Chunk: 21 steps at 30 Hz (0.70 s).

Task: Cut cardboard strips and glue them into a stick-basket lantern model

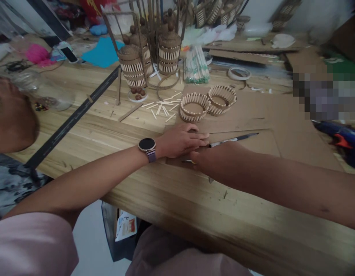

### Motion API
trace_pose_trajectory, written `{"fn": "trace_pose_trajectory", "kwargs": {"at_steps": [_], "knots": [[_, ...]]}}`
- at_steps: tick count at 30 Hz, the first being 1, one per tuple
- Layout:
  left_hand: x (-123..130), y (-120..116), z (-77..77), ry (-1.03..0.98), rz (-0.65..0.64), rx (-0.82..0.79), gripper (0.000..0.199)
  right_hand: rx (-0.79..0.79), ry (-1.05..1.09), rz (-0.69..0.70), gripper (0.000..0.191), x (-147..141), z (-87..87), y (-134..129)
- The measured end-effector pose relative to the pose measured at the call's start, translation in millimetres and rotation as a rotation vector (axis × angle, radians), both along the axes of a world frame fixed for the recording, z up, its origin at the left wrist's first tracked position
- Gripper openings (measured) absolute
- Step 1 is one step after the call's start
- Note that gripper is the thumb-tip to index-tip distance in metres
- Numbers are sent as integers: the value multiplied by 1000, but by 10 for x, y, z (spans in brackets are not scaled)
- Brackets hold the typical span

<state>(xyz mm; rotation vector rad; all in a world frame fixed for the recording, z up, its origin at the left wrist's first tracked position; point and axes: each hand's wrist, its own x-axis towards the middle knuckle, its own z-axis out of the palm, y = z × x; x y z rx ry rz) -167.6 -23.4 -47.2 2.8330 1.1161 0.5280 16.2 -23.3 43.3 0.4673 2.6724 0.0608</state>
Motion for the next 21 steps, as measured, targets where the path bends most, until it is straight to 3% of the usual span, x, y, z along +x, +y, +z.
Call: {"fn": "trace_pose_trajectory", "kwargs": {"at_steps": [3, 7, 12, 21], "knots": [[-3, -8, 12, 8, -4, 13, 36, 64, -106, 31, 34, 15, 1, -7], [-4, -13, 24, 19, 0, 1, 37, 27, -42, -22, 33, 87, -70, 23], [-8, -11, 24, 8, 4, -28, 37, 98, -83, 43, 34, 205, -109, 64], [-13, -22, 37, -12, 4, -31, 37, 53, -156, -11, 33, 239, 106, 42]]}}
